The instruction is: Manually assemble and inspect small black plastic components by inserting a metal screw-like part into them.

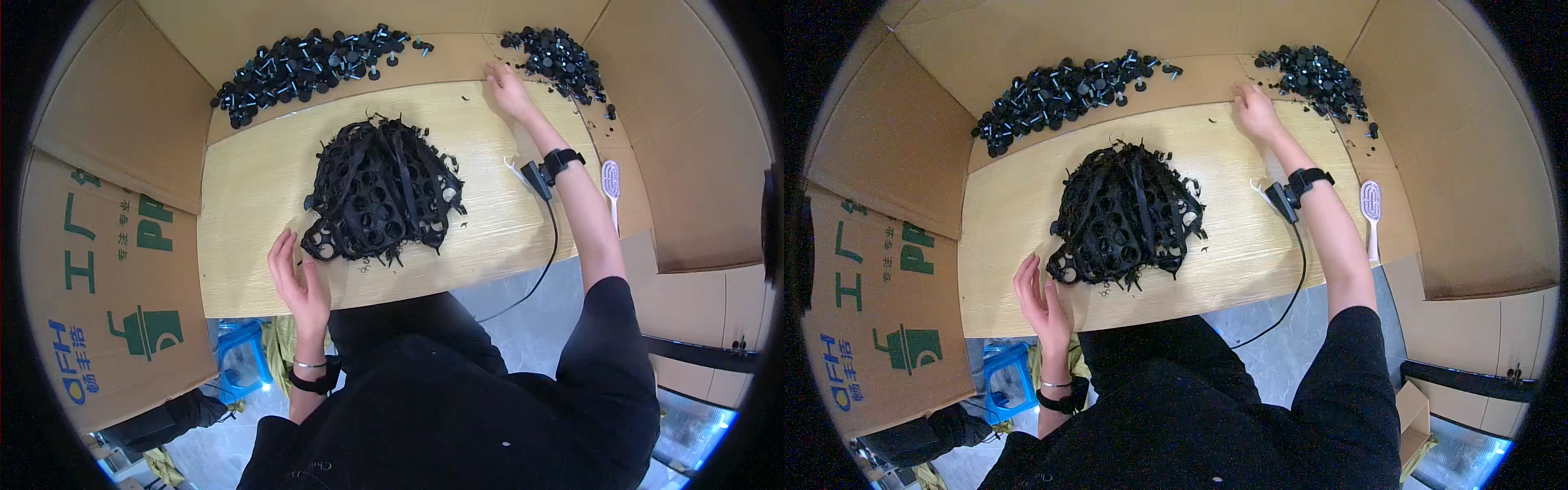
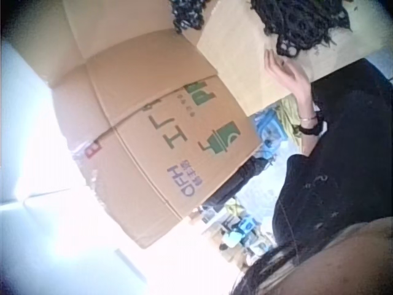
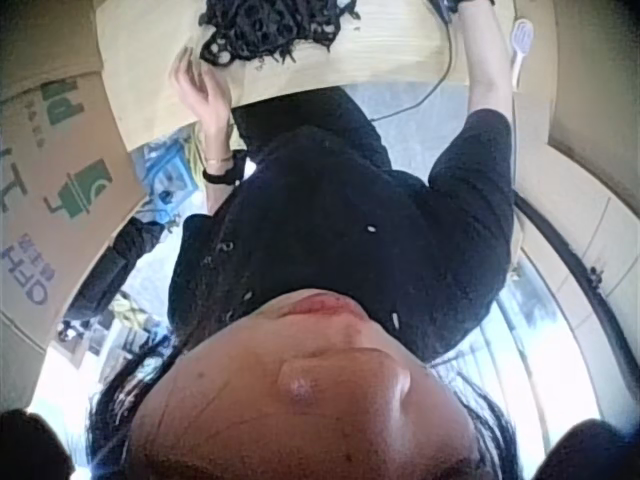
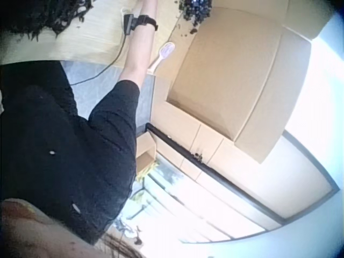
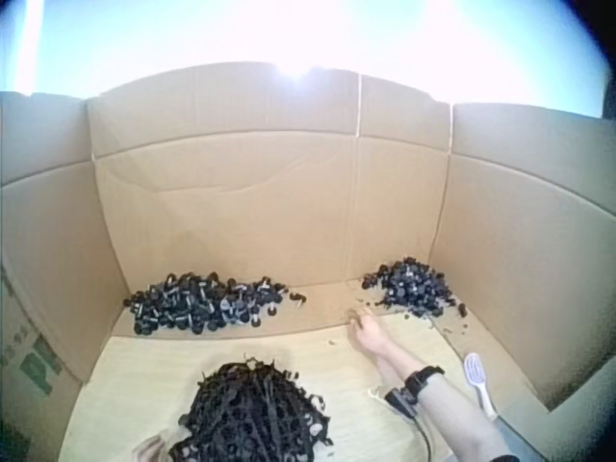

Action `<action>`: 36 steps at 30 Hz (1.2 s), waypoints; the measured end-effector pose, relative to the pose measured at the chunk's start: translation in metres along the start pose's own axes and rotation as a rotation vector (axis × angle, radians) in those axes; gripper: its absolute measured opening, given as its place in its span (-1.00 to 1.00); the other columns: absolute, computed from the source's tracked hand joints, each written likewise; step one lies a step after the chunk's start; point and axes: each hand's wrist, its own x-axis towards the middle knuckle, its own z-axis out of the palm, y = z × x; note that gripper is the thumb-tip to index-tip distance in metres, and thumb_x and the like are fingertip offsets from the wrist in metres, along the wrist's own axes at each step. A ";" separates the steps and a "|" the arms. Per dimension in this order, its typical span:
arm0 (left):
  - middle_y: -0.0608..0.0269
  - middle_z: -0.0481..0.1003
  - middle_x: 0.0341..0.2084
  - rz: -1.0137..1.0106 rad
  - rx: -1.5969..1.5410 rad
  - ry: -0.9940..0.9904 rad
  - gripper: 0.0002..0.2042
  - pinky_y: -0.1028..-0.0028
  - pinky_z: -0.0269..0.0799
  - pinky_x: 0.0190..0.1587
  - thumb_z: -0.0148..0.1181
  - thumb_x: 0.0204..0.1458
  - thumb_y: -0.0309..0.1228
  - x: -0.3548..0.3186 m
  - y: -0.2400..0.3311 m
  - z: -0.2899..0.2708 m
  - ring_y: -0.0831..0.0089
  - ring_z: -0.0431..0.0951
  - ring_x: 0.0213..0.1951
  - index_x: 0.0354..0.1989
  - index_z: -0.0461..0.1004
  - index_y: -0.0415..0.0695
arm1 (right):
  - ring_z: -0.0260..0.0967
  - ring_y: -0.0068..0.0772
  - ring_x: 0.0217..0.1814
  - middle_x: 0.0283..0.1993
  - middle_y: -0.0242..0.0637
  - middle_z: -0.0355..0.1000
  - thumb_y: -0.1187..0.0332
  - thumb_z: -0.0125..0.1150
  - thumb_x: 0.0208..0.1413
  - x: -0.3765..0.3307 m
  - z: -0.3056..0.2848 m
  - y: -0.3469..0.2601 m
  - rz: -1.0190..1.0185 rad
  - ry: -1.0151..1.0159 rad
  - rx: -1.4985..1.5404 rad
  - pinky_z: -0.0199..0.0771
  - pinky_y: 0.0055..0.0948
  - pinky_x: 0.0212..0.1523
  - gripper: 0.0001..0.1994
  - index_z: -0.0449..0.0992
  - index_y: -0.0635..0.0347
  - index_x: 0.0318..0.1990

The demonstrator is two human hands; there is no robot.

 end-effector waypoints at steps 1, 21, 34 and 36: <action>-0.10 0.26 0.15 0.004 0.025 -0.001 -0.63 0.19 0.18 0.30 -0.08 0.10 -0.65 0.000 0.000 0.000 0.06 0.27 0.24 0.12 0.33 -0.35 | 0.42 -0.09 0.16 0.04 0.01 0.51 0.28 0.13 0.17 -0.005 0.002 -0.002 -0.009 -0.058 -0.022 0.37 -0.27 0.16 -0.73 0.60 0.26 -0.10; -0.07 0.36 0.06 -0.030 -0.035 0.023 -0.68 0.26 0.30 0.22 -0.08 0.09 -0.68 0.002 0.004 0.002 0.11 0.38 0.15 0.05 0.37 -0.37 | 0.14 -0.10 0.42 0.32 0.05 0.26 0.09 -0.07 0.33 -0.028 -0.027 -0.030 0.035 -0.256 -0.180 0.05 -0.33 0.40 -0.48 0.32 0.32 0.25; -0.07 0.40 0.02 -0.006 0.005 0.046 -0.69 0.26 0.31 0.19 -0.09 0.08 -0.68 0.002 0.001 0.000 0.11 0.41 0.10 0.01 0.39 -0.36 | -0.09 -0.22 0.53 0.47 -0.12 0.04 0.07 -0.13 0.36 -0.048 -0.044 -0.079 -0.131 -0.574 -0.211 -0.10 -0.33 0.47 -0.44 0.15 0.23 0.38; -0.08 0.41 0.01 -0.014 0.017 0.045 -0.69 0.26 0.30 0.20 -0.09 0.08 -0.67 0.002 0.000 0.000 0.11 0.41 0.10 0.01 0.40 -0.36 | -0.28 -0.17 0.58 0.52 -0.08 -0.13 -0.02 -0.22 0.37 -0.058 -0.060 -0.090 0.093 -1.066 0.636 -0.25 -0.30 0.51 -0.36 0.00 0.22 0.43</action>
